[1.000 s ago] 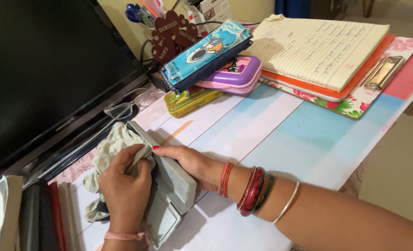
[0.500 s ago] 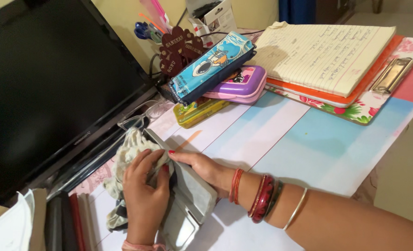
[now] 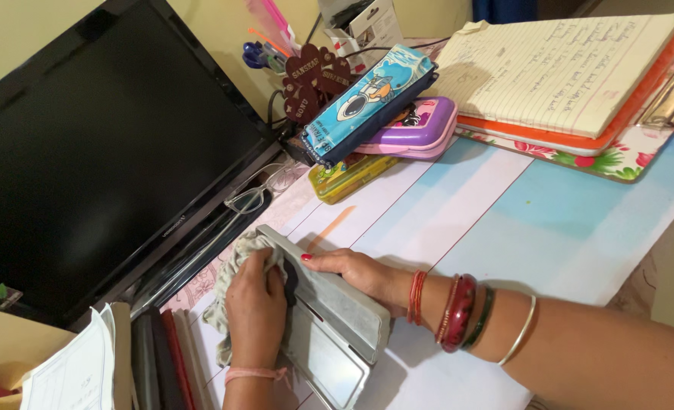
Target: The person organizes stationery items on a cluttered desk. They open a purple pencil case, place pens and a pencil sharpener inside, and close it. They then open a blue pouch, place a cloth, tape, and other small items inside, and close it. Finally, they wipe a small metal box with a cloth.
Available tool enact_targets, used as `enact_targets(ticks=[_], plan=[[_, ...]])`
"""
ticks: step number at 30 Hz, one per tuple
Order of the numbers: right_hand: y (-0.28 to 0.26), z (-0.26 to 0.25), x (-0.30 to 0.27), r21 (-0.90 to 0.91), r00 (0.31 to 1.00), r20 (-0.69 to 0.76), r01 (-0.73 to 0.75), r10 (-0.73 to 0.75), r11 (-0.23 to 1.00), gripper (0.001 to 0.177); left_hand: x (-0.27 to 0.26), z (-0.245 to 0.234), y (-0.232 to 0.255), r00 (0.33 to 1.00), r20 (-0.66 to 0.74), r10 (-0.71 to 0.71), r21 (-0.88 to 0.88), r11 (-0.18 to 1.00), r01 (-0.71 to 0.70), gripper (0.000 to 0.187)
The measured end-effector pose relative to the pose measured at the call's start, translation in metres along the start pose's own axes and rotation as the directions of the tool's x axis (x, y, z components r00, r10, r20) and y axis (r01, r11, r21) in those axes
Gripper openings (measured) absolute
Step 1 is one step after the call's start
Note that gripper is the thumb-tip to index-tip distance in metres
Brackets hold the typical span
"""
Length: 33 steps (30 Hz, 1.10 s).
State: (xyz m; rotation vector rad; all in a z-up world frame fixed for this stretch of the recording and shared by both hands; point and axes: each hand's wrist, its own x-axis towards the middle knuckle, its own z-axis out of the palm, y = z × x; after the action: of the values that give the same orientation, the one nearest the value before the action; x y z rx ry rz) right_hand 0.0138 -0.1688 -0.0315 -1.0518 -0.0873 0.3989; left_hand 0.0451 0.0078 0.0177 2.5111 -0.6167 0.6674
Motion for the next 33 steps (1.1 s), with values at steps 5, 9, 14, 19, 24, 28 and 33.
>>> enact_targets(ticks=[5,9,14,19,24,28,33], plan=[[-0.003,-0.002,-0.001,0.164,0.998,-0.026,-0.055,0.060,0.985,0.046,-0.008,-0.006,0.025,0.987,-0.016,0.159,-0.220,0.963,-0.158,0.019],[-0.009,-0.011,0.003,0.153,0.973,-0.119,0.216,-0.199,0.964,0.042,-0.016,-0.009,0.050,0.973,0.209,0.094,-0.345,0.939,-0.016,0.021],[-0.018,-0.017,-0.003,0.226,0.969,-0.108,0.243,-0.224,0.943,0.044,-0.021,-0.012,0.067,0.865,0.467,0.181,-0.486,0.870,0.080,0.019],[-0.023,-0.016,-0.006,0.231,0.993,-0.080,0.098,-0.081,0.968,0.048,-0.024,-0.001,0.066,0.848,0.509,0.147,-0.645,0.717,0.263,0.020],[-0.026,-0.021,-0.001,0.066,0.982,-0.096,0.171,-0.164,0.983,0.056,-0.028,0.012,0.064,0.846,0.515,-0.139,-0.575,0.676,0.461,0.022],[-0.018,-0.014,0.001,-0.187,0.978,-0.158,0.107,-0.137,0.977,0.062,-0.014,0.016,0.053,0.896,0.341,-0.287,-0.814,0.387,0.433,0.026],[-0.018,-0.005,-0.001,-0.195,0.984,-0.055,0.157,-0.170,0.968,0.066,-0.009,0.012,0.039,0.886,0.355,-0.297,-0.892,0.175,0.416,0.027]])
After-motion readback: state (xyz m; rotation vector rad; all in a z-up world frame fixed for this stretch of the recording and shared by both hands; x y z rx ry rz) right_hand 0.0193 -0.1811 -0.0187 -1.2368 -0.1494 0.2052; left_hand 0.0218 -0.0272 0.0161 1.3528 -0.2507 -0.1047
